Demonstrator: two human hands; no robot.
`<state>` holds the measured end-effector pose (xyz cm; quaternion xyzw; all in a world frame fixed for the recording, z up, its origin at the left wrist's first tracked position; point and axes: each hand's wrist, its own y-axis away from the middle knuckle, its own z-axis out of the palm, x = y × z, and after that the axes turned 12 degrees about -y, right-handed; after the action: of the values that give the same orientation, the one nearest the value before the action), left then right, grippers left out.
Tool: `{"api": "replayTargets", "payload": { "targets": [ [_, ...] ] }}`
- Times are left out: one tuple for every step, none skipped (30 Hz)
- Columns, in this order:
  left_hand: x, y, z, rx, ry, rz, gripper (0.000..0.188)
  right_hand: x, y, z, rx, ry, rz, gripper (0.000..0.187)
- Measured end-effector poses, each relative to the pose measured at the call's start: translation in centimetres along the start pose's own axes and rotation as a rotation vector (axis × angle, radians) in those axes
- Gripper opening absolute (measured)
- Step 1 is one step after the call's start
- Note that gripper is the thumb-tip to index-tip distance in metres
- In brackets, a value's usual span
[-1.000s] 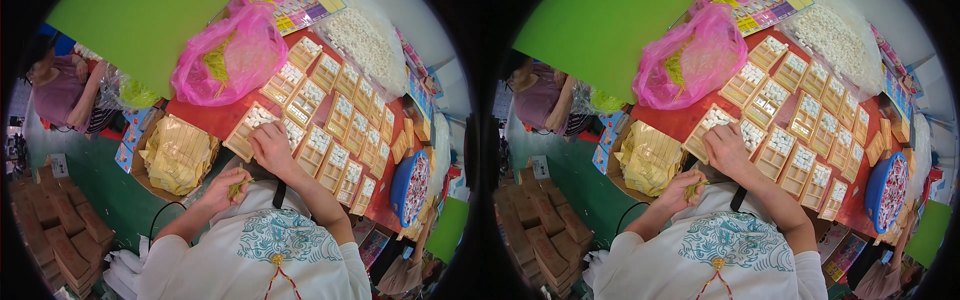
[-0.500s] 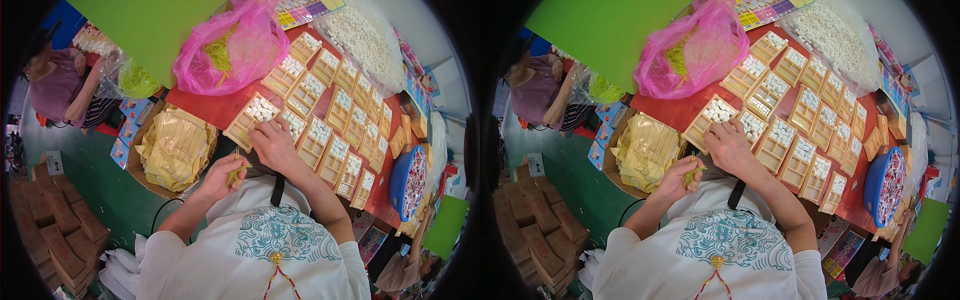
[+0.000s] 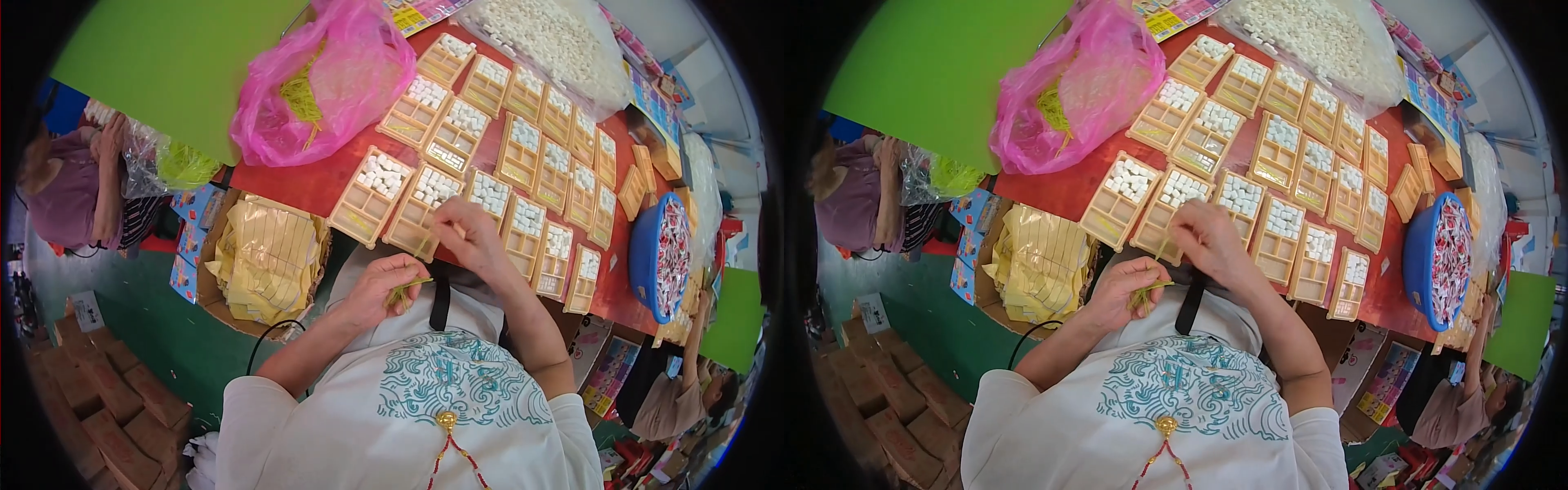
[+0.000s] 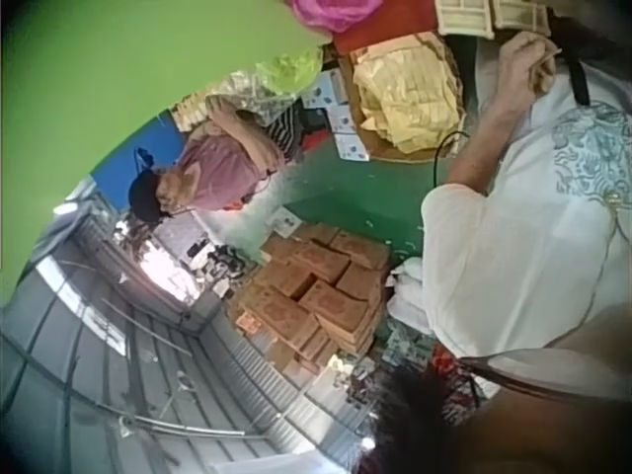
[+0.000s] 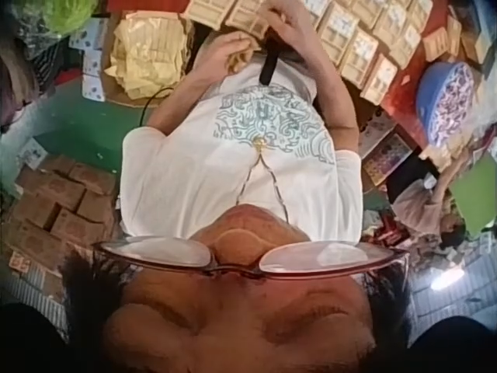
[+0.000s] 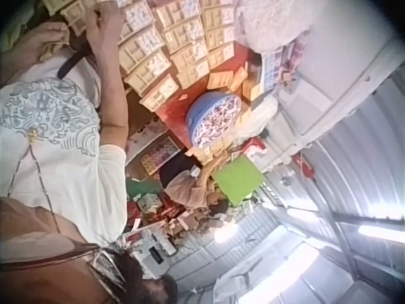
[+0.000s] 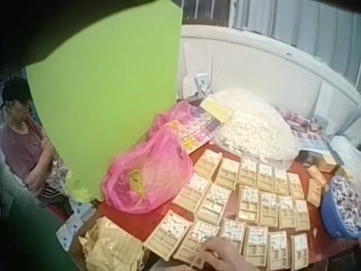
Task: Packaging small white cubes into wooden grid containers and tying them with pink ribbons.
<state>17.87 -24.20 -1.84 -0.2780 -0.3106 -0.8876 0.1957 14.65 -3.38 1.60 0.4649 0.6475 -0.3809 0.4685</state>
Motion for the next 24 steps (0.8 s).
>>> {"api": "replayTargets", "payload": {
  "targets": [
    [-0.2, -0.1, 0.1, -0.015, 0.022, -0.028, 0.018, 0.4, 0.1, -0.5, 0.061, 0.067, 0.003, 0.01],
    [-0.3, -0.2, 0.1, -0.018, 0.02, -0.031, 0.018, -0.2, 0.0, -1.0, 0.055, 0.203, -0.007, 0.009],
    [-0.5, -0.3, 0.1, -0.02, 0.067, -0.063, 0.018, -0.8, -0.2, -1.3, 0.059, 0.203, -0.005, 0.009],
    [-0.6, -0.3, 0.0, -0.021, 0.114, -0.093, 0.018, -1.4, -0.5, -1.4, 0.019, 0.316, -0.057, 0.009],
    [-0.7, -0.3, 0.0, -0.023, 0.11, -0.1, 0.018, -1.7, -0.7, -1.4, -0.018, 0.428, -0.108, 0.008],
    [-0.9, -0.3, -0.1, -0.023, 0.135, -0.107, 0.017, -1.5, -0.9, -1.2, -0.013, 0.427, -0.104, 0.008],
    [-1.0, -0.3, -0.2, -0.023, 0.16, -0.114, 0.017, -1.1, -1.2, -0.9, -0.072, 0.522, -0.107, 0.008],
    [-1.1, -0.2, -0.1, -0.021, 0.16, -0.121, 0.017, -0.9, -1.5, -0.4, -0.137, 0.614, -0.109, 0.008],
    [-1.0, -0.1, -0.1, -0.003, 0.179, -0.106, 0.016, -0.8, -1.8, 0.0, -0.135, 0.61, -0.104, 0.008],
    [-1.0, -0.1, -0.1, 0.014, 0.198, -0.092, 0.015, -0.8, -2.0, 0.5, -0.148, 0.665, -0.127, 0.008],
    [-0.9, 0.0, -0.1, 0.013, 0.199, -0.097, 0.015, -0.8, -2.1, 0.6, -0.163, 0.721, -0.151, 0.009],
    [-0.8, 0.0, 0.0, 0.023, 0.209, -0.068, 0.015, -0.8, -2.0, 0.6, -0.161, 0.722, -0.146, 0.009],
    [-0.8, 0.0, 0.0, 0.031, 0.219, -0.04, 0.015, -1.0, -1.7, 0.4, -0.133, 0.675, -0.123, 0.01],
    [-0.7, 0.0, -0.1, 0.031, 0.22, -0.04, 0.015, -1.3, -1.6, 0.4, -0.109, 0.627, -0.107, 0.011],
    [-0.6, 0.0, -0.1, 0.045, 0.234, -0.026, 0.014, -1.6, -1.3, 0.1, -0.109, 0.628, -0.105, 0.011],
    [-0.5, -0.1, -0.1, 0.057, 0.247, -0.011, 0.014, -2.1, -0.7, -0.5, -0.144, 0.507, -0.065, 0.011],
    [-0.4, -0.3, 0.0, 0.047, 0.247, -0.015, 0.014, -2.5, 0.0, -1.0, -0.173, 0.39, -0.02, 0.012],
    [-0.2, -0.6, 0.1, 0.035, 0.288, -0.013, 0.014, -2.7, 0.7, -1.2, -0.167, 0.397, -0.014, 0.012],
    [0.0, -0.9, 0.3, 0.022, 0.328, -0.012, 0.013, -3.0, 1.4, -1.4, -0.193, 0.327, 0.011, 0.012],
    [0.2, -1.1, 0.6, 0.005, 0.329, -0.017, 0.013, -3.2, 2.1, -1.4, -0.217, 0.257, 0.037, 0.012],
    [0.1, -1.6, 0.7, -0.006, 0.328, -0.021, 0.013, -3.2, 2.6, -1.4, -0.209, 0.264, 0.042, 0.012],
    [0.0, -2.1, 1.0, -0.037, 0.333, -0.007, 0.013, -3.0, 3.1, -1.2, -0.152, 0.224, 0.055, 0.011],
    [0.0, -2.5, 1.2, -0.067, 0.335, 0.006, 0.013, -2.8, 3.4, -1.2, -0.093, 0.183, 0.067, 0.011],
    [0.3, -2.8, 1.7, -0.054, 0.328, -0.011, 0.012, -2.7, 3.7, -1.4, -0.086, 0.188, 0.07, 0.011]
  ]
}}
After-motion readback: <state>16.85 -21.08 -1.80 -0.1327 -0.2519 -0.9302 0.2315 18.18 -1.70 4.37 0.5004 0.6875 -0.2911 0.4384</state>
